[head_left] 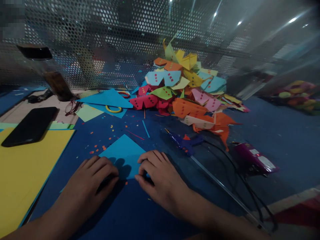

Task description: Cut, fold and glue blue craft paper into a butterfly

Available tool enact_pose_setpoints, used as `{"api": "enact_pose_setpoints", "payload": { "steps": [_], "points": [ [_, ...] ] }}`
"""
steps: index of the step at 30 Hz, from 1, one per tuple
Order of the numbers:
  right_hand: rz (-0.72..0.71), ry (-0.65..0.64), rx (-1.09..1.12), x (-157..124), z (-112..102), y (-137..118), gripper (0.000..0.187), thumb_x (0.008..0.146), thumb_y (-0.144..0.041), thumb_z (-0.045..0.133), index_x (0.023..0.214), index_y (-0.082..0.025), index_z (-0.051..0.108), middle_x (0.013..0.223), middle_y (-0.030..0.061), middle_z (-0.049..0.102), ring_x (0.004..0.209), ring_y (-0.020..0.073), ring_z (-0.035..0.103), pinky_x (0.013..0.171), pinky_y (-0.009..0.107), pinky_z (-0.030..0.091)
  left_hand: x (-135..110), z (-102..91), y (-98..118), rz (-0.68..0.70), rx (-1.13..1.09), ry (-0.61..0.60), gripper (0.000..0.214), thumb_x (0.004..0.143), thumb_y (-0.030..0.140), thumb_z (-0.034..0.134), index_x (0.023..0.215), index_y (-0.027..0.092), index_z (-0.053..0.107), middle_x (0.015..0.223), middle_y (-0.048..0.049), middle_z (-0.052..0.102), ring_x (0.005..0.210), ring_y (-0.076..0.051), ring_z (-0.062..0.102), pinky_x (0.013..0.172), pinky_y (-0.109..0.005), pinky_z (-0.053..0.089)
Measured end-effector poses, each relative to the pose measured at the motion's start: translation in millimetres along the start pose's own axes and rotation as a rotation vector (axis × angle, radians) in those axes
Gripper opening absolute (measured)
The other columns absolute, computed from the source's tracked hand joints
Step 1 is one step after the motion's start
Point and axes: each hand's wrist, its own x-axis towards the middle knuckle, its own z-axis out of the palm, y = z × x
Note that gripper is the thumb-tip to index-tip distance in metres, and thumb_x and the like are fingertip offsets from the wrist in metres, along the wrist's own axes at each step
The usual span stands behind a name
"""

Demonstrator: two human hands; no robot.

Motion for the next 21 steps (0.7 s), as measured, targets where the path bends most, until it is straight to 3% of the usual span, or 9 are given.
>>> {"api": "enact_pose_setpoints", "payload": {
  "steps": [5,11,21],
  "points": [
    [0.014,-0.003,-0.009,0.2,0.5,-0.1,0.013,0.094,-0.018,0.069,0.088,-0.02,0.058,0.11,0.0039,0.066,0.106,0.0225,0.059,0.091,0.039,0.043,2.4,-1.6,3.5,0.121,-0.012,0.02,0.022,0.104,0.016,0.047,0.098,0.024,0.065,0.09,0.0014,0.072,0.08,-0.016,0.063,0.072,-0.027,0.048],
    [-0.007,0.027,-0.007,-0.4,1.5,0.4,0.012,0.095,-0.018,0.067,0.087,-0.02,0.059,0.109,0.0044,0.066,0.104,0.022,0.059,0.09,0.038,0.043,0.0,-3.4,3.9,0.239,0.071,-0.023,0.046,0.092,-0.004,0.04,0.112,0.026,0.068,0.096,-0.0015,0.074,0.083,-0.018,0.065,0.071,-0.028,0.051],
    [-0.001,0.007,-0.017,-0.7,0.4,0.0,0.01,0.095,-0.02,0.068,0.089,-0.02,0.06,0.111,0.0043,0.066,0.106,0.0223,0.06,0.091,0.039,0.043,-6.5,3.4,-0.6,0.251,0.1,-0.037,0.049,0.088,-0.002,0.042,0.116,0.026,0.069,0.099,-0.004,0.074,0.087,-0.022,0.064,0.074,-0.034,0.05]
  ]
}}
